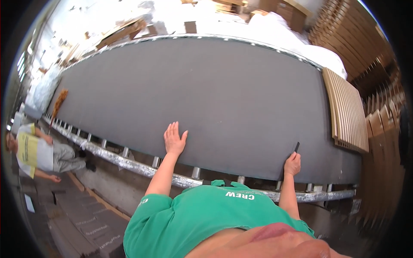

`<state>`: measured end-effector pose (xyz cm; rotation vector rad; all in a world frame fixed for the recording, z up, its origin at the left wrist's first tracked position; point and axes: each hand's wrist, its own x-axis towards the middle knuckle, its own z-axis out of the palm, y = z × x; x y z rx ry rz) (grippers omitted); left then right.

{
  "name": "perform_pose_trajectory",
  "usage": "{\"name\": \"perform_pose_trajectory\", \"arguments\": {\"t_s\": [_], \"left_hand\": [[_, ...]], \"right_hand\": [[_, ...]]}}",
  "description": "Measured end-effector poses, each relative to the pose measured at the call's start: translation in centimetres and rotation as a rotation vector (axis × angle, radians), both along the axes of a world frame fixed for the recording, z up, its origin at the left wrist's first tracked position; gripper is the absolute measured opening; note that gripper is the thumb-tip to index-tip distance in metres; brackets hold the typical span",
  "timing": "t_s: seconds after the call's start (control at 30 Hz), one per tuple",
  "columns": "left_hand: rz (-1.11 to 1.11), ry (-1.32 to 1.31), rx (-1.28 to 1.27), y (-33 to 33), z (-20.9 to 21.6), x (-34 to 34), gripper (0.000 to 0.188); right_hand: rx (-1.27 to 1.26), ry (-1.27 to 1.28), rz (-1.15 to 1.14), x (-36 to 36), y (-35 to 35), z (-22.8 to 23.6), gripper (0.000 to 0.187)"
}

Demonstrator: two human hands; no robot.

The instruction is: The person unrolls large sheets of white foam and plastic wrap on a workbench, cutting the material with a blade and separating it from a cardboard tube with the help of another person.

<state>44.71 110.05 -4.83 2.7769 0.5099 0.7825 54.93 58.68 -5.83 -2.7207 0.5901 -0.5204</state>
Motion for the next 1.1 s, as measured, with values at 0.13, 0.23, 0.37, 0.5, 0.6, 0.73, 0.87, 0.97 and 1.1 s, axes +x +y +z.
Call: {"name": "perform_pose_trajectory", "arguments": {"t_s": [0.13, 0.23, 0.37, 0.5, 0.6, 0.73, 0.87, 0.97, 1.1], "left_hand": [[0.045, -0.018, 0.039, 0.3, -0.2, 0.4, 0.055], [0.018, 0.142, -0.003, 0.3, 1.6, 2.2, 0.057], [-0.185, 0.313, -0.079, -1.9, 5.1, 8.1, 0.06], [-0.384, 0.453, -0.313, -6.2, 10.9, 12.0, 0.065], [-0.393, 0.317, -0.45, -7.9, 10.9, 13.2, 0.068], [-0.409, 0.369, -0.317, -7.5, 5.7, 11.2, 0.063], [-0.398, 0.107, 0.014, -7.1, -0.4, 7.0, 0.05], [-0.33, -0.006, -0.025, -6.7, -0.1, 6.7, 0.043], [-0.297, -0.02, -0.048, -6.3, 0.2, 5.8, 0.039]], "right_hand": [[0.045, 0.013, 0.013, 0.2, -0.2, -0.3, 0.032], [0.026, 0.009, 0.006, 0.3, -0.6, -0.6, 0.033], [0.04, 0.085, 0.015, 0.2, -0.8, -0.4, 0.035], [0.043, 0.074, 0.002, -0.3, -0.4, -0.1, 0.036], [0.062, 0.082, 0.008, -0.5, 0.1, 0.4, 0.036], [0.082, 0.033, 0.01, -0.5, 0.1, 0.4, 0.034], [0.029, 0.017, 0.008, -0.3, -0.4, 0.5, 0.032], [0.039, 0.067, 0.003, 0.2, 0.0, 1.1, 0.034], [0.014, 0.037, 0.116, 0.6, 0.0, 0.2, 0.034]]}}
